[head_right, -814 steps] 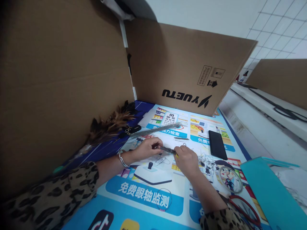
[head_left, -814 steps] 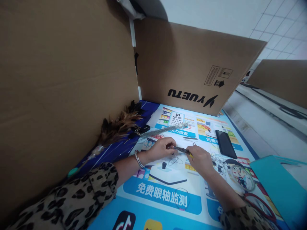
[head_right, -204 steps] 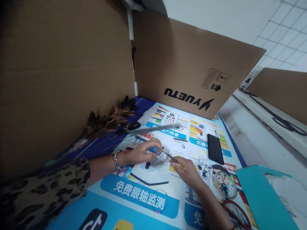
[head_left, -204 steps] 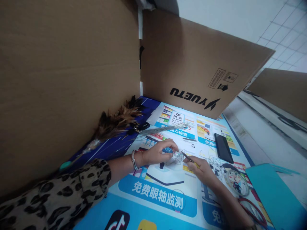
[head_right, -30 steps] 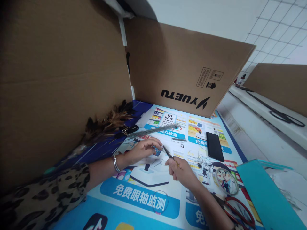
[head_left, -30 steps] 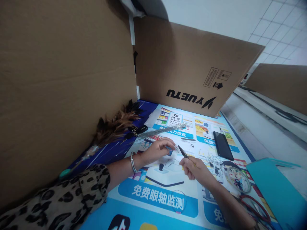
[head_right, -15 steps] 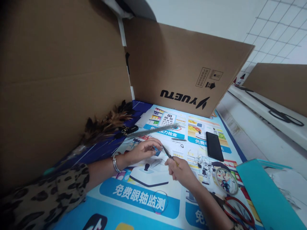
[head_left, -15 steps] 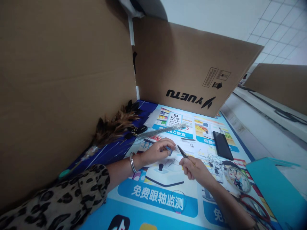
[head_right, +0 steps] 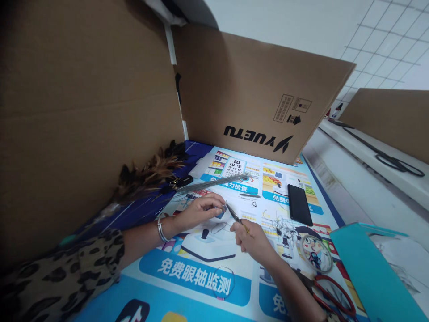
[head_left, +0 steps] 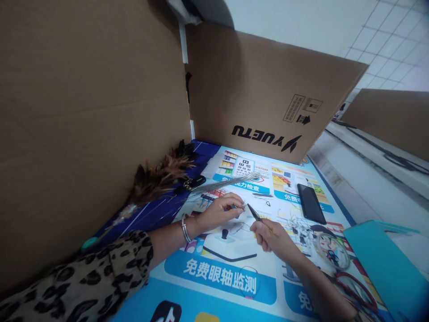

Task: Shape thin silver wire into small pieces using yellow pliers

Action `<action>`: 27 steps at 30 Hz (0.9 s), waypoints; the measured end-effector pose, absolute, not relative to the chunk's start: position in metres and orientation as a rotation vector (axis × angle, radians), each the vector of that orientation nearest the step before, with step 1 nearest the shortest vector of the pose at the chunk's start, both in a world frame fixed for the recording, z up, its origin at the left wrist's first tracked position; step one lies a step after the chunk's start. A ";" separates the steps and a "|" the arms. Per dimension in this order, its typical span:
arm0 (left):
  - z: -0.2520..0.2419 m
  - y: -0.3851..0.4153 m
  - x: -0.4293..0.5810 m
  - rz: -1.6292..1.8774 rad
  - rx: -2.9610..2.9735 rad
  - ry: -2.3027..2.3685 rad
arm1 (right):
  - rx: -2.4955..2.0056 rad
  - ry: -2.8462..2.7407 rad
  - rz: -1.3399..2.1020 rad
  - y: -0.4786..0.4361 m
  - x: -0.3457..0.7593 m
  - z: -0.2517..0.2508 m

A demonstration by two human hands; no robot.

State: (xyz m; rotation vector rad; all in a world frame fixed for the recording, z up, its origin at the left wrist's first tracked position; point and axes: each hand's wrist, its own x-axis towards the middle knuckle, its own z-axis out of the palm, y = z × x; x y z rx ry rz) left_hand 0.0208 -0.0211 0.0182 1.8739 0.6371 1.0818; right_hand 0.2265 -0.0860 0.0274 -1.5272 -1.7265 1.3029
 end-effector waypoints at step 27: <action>0.017 -0.023 0.020 1.243 2.091 0.855 | -1.551 -1.719 1.330 -0.085 0.226 0.030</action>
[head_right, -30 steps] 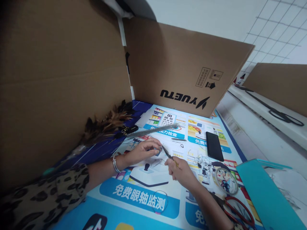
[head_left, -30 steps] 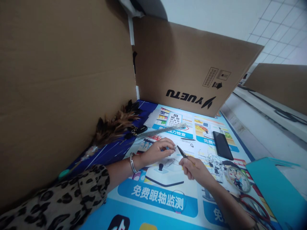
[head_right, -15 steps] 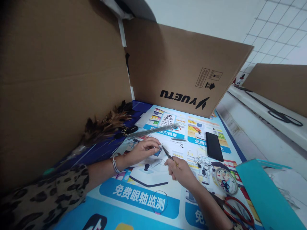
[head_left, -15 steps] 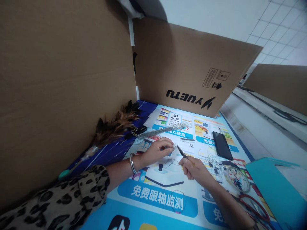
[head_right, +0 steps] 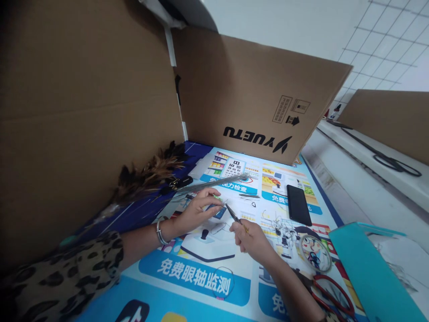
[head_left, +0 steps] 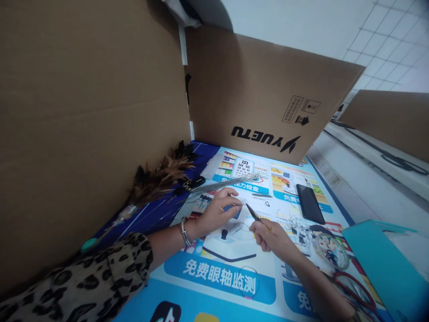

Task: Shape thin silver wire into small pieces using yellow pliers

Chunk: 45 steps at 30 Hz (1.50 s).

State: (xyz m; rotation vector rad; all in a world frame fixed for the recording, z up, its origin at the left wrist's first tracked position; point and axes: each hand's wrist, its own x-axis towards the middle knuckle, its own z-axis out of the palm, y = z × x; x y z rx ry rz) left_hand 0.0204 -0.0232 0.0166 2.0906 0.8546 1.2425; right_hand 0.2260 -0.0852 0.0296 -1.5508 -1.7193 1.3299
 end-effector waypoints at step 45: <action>0.014 -0.017 0.019 1.070 1.783 0.776 | -1.542 -1.766 1.317 -0.086 0.227 0.031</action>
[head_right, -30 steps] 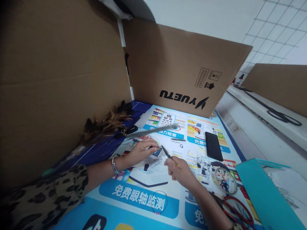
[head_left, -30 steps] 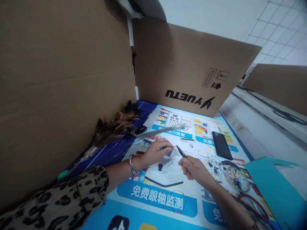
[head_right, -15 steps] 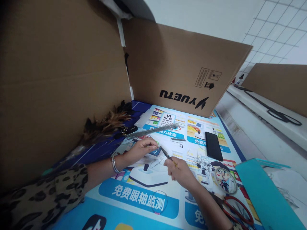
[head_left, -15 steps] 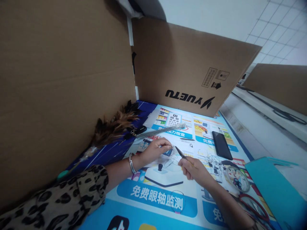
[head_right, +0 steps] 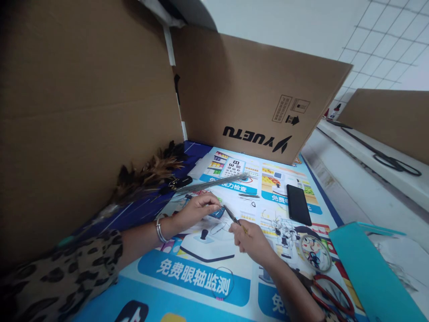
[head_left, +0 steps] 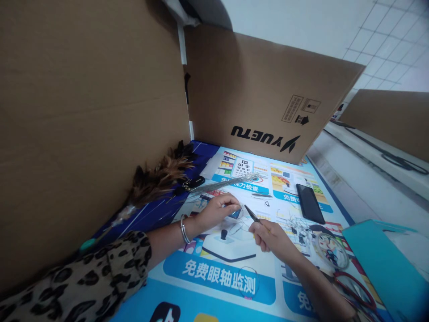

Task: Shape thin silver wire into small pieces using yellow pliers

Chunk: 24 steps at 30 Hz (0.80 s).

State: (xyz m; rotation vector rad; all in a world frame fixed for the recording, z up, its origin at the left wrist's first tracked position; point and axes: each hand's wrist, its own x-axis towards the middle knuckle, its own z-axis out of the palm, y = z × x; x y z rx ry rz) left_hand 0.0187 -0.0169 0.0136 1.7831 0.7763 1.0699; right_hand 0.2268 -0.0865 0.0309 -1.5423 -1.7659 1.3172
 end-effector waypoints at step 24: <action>0.019 -0.020 0.017 1.179 1.726 0.639 | -1.536 -1.719 1.395 -0.085 0.227 0.033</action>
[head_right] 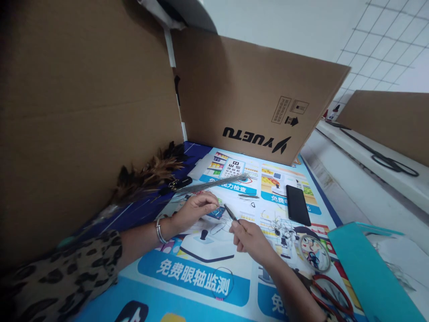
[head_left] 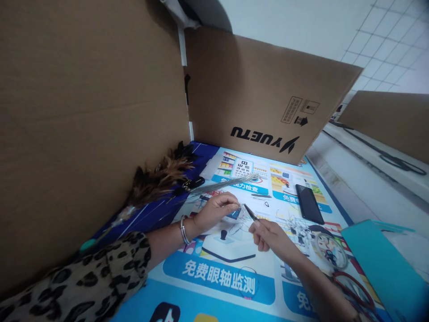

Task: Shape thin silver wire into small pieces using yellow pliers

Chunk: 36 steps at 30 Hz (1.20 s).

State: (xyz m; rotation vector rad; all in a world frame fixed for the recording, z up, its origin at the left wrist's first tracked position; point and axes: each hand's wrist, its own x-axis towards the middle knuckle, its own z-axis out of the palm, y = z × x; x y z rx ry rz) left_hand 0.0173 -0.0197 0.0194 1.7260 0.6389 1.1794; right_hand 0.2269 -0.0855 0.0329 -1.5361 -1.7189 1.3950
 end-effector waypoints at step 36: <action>0.019 -0.019 0.019 1.183 1.596 0.757 | -1.560 -1.774 1.359 -0.086 0.227 0.031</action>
